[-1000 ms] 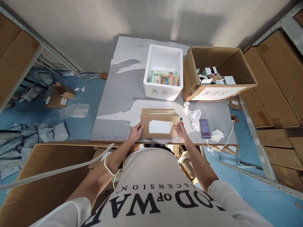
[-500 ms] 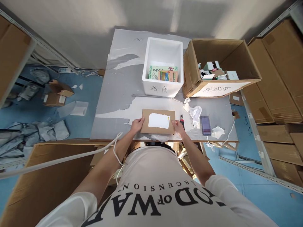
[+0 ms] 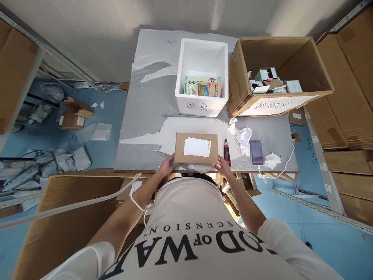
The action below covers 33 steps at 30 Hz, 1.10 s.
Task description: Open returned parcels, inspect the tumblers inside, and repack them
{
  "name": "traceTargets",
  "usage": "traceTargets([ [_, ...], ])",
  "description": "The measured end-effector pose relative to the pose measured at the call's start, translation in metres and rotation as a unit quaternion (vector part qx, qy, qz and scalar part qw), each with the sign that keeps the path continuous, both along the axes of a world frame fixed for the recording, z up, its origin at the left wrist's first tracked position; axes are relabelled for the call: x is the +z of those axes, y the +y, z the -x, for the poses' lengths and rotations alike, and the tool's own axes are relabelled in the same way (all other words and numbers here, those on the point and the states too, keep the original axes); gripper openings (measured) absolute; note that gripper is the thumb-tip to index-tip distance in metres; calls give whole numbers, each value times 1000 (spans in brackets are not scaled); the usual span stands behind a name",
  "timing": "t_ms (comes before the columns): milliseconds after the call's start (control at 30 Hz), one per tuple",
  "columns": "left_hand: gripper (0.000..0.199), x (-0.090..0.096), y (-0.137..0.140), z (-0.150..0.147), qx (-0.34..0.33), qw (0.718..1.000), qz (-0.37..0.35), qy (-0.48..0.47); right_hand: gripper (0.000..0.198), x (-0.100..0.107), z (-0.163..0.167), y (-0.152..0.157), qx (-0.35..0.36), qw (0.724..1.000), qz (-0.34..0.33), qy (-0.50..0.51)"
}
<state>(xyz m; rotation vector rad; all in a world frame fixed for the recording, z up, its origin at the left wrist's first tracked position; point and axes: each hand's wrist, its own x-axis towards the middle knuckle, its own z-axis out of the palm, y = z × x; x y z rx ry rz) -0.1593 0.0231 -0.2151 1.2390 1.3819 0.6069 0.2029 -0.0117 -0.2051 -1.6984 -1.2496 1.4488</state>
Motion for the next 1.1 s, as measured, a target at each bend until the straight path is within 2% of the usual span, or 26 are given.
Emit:
traceTargets([
  [100, 65, -2, 0, -6, -35, 999, -9, 21, 63, 3, 14, 3, -21, 1000, 1, 21],
  [167, 63, 1, 2, -11, -29, 999, -23, 36, 63, 7, 20, 6, -53, 998, 21, 35],
  [233, 58, 9, 4, -13, -29, 997, -49, 51, 61, 14, 20, 8, -51, 997, 24, 54],
  [400, 47, 56, 10, -15, -12, 990, -89, 109, 43, 45, 4, 16, -1, 997, -34, 62],
  [500, 48, 87, 21, -24, 25, 980, -113, 162, 42, 64, -3, 32, -16, 998, -64, -9],
  [600, 53, 102, 38, -36, 52, 968, -107, 219, 48, 72, -3, 51, -32, 994, -48, -95],
  [667, 56, 102, 48, -41, 59, 966, -79, 238, 51, 71, -2, 60, -32, 992, -20, -119],
  [767, 56, 93, 55, -40, 63, 970, -51, 230, 51, 65, 1, 64, -30, 994, 1, -102],
  [967, 57, 82, 51, -34, 68, 975, -57, 205, 53, 55, 3, 55, -32, 997, 17, -63],
  [1100, 56, 74, 48, -31, 83, 979, -40, 182, 55, 52, 6, 52, -59, 997, 13, -47],
])
